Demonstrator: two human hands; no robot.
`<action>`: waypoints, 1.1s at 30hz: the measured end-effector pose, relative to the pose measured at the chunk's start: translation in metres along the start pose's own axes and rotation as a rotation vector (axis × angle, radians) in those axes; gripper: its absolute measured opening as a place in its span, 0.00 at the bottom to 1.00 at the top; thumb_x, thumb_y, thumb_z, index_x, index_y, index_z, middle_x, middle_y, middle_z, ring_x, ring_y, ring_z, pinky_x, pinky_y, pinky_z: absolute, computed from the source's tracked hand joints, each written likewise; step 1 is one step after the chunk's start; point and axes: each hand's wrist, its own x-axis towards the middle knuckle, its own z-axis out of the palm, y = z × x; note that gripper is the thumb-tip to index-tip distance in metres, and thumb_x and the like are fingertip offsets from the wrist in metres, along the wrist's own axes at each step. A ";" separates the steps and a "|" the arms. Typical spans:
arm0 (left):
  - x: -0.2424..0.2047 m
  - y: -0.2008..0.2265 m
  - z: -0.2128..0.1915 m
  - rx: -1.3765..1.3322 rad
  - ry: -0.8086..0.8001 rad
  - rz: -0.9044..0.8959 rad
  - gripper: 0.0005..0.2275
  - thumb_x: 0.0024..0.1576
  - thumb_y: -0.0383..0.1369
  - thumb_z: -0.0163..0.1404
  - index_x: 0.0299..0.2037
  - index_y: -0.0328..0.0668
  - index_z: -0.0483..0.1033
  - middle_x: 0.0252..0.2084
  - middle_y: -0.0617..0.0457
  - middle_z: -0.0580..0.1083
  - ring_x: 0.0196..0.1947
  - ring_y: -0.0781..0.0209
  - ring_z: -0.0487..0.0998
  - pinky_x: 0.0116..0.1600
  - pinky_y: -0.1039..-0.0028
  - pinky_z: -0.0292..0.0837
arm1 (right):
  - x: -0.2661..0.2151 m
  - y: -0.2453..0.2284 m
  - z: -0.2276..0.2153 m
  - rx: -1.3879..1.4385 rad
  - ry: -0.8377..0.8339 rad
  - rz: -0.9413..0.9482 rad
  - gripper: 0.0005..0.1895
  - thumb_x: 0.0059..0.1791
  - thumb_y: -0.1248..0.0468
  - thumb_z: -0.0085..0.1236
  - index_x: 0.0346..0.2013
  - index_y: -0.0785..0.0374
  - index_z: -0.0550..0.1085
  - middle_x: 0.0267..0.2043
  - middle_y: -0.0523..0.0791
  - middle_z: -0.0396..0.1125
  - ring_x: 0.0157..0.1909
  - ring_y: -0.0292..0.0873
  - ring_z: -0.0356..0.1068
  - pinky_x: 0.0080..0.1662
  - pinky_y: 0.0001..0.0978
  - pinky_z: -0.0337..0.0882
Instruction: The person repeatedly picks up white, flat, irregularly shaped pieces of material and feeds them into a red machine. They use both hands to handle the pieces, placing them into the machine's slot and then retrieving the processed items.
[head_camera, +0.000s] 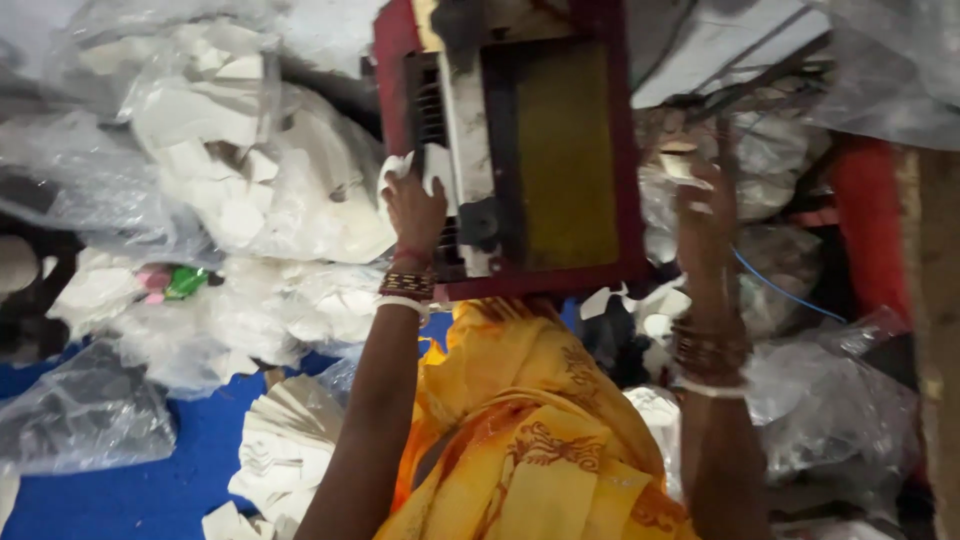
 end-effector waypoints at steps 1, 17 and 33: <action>-0.001 0.004 0.005 0.018 0.012 0.004 0.26 0.59 0.43 0.51 0.64 0.36 0.67 0.64 0.28 0.63 0.61 0.26 0.64 0.64 0.48 0.63 | 0.002 -0.007 -0.039 -0.105 0.084 0.057 0.15 0.56 0.71 0.55 0.58 0.62 0.75 0.56 0.45 0.72 0.52 0.39 0.70 0.52 0.30 0.71; 0.000 -0.028 -0.073 -0.396 0.344 0.078 0.16 0.58 0.23 0.59 0.54 0.35 0.70 0.48 0.39 0.77 0.45 0.39 0.79 0.52 0.55 0.75 | 0.002 0.071 -0.360 -1.219 0.648 -0.037 0.28 0.39 0.58 0.78 0.47 0.68 0.76 0.49 0.71 0.63 0.54 0.73 0.63 0.53 0.64 0.73; -0.041 -0.028 -0.119 -0.438 0.400 0.142 0.37 0.59 0.16 0.47 0.81 0.47 0.49 0.74 0.32 0.66 0.69 0.33 0.73 0.69 0.54 0.71 | -0.037 0.008 -0.292 -1.260 0.063 0.119 0.25 0.57 0.47 0.60 0.46 0.70 0.76 0.45 0.59 0.66 0.49 0.63 0.69 0.50 0.54 0.69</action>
